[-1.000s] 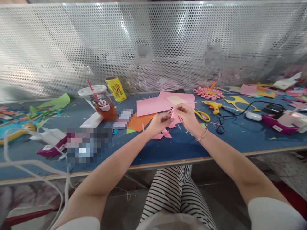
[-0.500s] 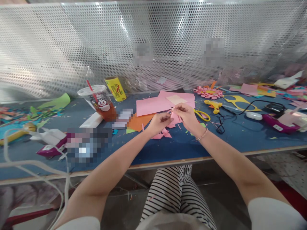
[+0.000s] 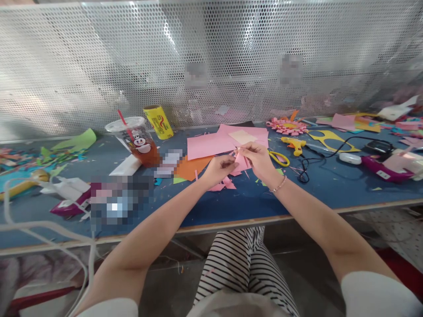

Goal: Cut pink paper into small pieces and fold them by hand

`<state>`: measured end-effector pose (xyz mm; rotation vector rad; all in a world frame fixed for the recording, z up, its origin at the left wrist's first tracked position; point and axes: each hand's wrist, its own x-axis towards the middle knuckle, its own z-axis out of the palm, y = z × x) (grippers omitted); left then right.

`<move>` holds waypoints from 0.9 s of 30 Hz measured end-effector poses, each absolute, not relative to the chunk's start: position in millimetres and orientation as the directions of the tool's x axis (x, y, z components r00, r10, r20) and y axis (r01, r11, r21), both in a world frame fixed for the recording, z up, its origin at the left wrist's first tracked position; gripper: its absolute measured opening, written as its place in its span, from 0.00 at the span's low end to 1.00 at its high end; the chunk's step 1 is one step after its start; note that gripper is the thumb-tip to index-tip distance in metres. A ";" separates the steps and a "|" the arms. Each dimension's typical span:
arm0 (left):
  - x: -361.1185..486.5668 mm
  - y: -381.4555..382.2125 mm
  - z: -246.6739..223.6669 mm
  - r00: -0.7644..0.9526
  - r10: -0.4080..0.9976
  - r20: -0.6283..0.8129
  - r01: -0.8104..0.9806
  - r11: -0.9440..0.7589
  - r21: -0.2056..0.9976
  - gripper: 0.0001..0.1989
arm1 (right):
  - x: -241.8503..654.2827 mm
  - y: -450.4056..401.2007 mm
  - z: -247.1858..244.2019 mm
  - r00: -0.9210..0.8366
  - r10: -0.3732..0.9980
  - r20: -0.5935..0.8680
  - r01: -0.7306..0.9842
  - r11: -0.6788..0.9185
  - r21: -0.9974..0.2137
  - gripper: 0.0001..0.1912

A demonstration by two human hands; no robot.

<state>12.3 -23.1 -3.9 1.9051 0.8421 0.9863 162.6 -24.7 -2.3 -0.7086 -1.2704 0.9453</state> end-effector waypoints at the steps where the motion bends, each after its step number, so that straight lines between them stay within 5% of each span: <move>1: 12.2 -23.0 -4.0 0.474 0.821 0.317 0.190 -0.447 0.874 0.11 | 162.9 -24.3 -2.4 0.032 0.886 0.463 -0.193 0.460 -0.867 0.05; 6: 11.1 -20.1 -5.0 0.473 0.819 0.326 0.184 -0.454 0.872 0.12 | 161.5 -24.1 0.6 -0.033 0.910 0.414 -0.172 0.402 -0.899 0.10; 13: 11.5 -14.3 -7.2 0.414 0.862 0.293 0.122 -0.371 0.920 0.12 | 160.5 -21.4 -3.2 -0.030 0.886 0.462 0.086 0.463 -0.882 0.08; 27: 7.1 -11.3 -6.0 0.446 0.893 0.058 0.058 -0.094 0.994 0.14 | 166.7 -4.7 -17.1 -0.039 0.914 0.405 -0.049 0.403 -0.914 0.11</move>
